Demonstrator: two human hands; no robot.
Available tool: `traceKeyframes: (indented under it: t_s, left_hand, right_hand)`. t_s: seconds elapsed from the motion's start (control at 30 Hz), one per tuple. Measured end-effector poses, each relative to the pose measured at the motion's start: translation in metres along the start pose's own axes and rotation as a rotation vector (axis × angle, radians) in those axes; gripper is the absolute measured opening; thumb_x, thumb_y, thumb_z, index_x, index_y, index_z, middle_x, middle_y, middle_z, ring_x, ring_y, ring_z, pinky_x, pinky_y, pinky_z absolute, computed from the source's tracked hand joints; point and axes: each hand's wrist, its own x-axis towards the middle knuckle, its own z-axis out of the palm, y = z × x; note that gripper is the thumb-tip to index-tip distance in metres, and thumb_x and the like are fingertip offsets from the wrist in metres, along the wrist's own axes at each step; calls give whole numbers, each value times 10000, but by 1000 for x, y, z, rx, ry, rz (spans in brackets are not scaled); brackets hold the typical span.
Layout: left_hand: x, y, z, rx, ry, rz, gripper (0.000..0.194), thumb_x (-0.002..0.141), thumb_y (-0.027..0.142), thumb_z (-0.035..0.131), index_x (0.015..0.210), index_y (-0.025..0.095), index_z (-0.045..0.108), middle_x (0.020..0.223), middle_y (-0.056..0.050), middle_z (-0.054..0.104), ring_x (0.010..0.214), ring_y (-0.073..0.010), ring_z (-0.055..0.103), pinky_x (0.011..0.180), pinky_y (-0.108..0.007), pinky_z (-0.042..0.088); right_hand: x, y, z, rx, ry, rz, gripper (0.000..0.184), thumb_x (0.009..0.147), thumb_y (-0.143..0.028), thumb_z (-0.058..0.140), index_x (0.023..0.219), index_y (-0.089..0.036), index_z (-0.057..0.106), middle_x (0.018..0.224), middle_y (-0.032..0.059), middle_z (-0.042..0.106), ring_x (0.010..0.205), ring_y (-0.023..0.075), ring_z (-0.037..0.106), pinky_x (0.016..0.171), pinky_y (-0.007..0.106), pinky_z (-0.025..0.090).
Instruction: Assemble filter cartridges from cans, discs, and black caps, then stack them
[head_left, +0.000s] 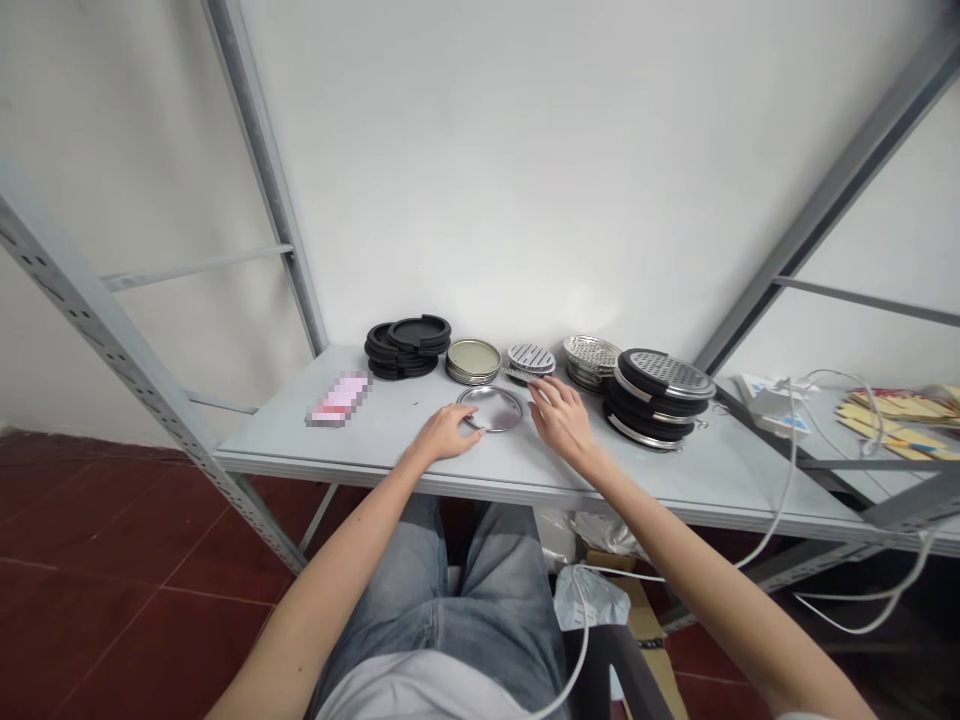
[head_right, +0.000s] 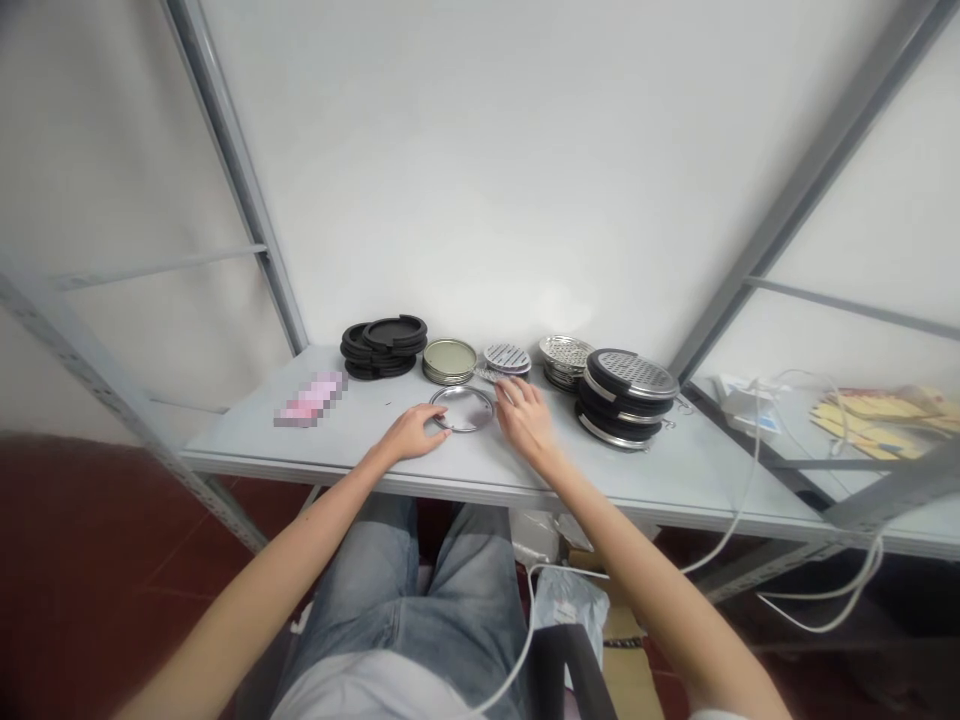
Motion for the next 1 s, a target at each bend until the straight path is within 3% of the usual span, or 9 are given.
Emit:
traceKeyframes:
  t_s: [0.13,0.33,0.6,0.77,0.87,1.0]
  left_hand:
    - [2,-1,2,35,69,-5,385,829,373,623,1150,162,654,1160,-101,672,1104,-248,609,1015,-355,457]
    - [6,-4,2,152,88,-189,252,903,307,517,1051,177,674,1078,-97,691,1012,-243,637,942,-358,485]
    - [6,-7,5,215,30,-161,273,889,310,539,1072,179,693,1177,-99,667,1102,-256,607,1001,-363,455]
    - [5,-5,4,233,16,-166,271,892,315,541,1060,193,716,1240,-88,650,1144,-252,593,1025,-354,443]
    - [4,-4,3,219,15,-172,266,888,315,546,1050,200,724,1232,-84,658,1139,-246,599,1025,-351,443]
    - [4,-5,3,190,28,-170,265,873,313,558,1032,200,737,1211,-93,672,1133,-242,609,1025,-348,444]
  right_hand:
    - [-18,-9,10,78,-71,-116,428,972,-274,344,1328,-171,557,1371,109,545,1322,289,398,1086,463,341]
    - [-28,-20,18,211,-116,-206,416,960,-308,393,1312,-193,582,1343,99,576,1293,275,445,1089,462,371]
    - [-26,-24,16,301,-104,-263,405,912,-255,470,1290,-187,599,1324,88,602,1253,280,487,1041,465,413]
    - [-26,-24,19,341,-59,-303,308,870,-241,532,1132,-208,688,1204,78,675,1208,303,524,974,485,455]
    - [-28,-23,22,389,-6,-241,251,851,-264,561,1050,-220,707,1236,81,648,1188,291,540,981,472,454]
    - [-28,-17,31,469,152,111,262,873,-293,509,1030,-183,688,1201,122,623,1100,254,581,972,409,465]
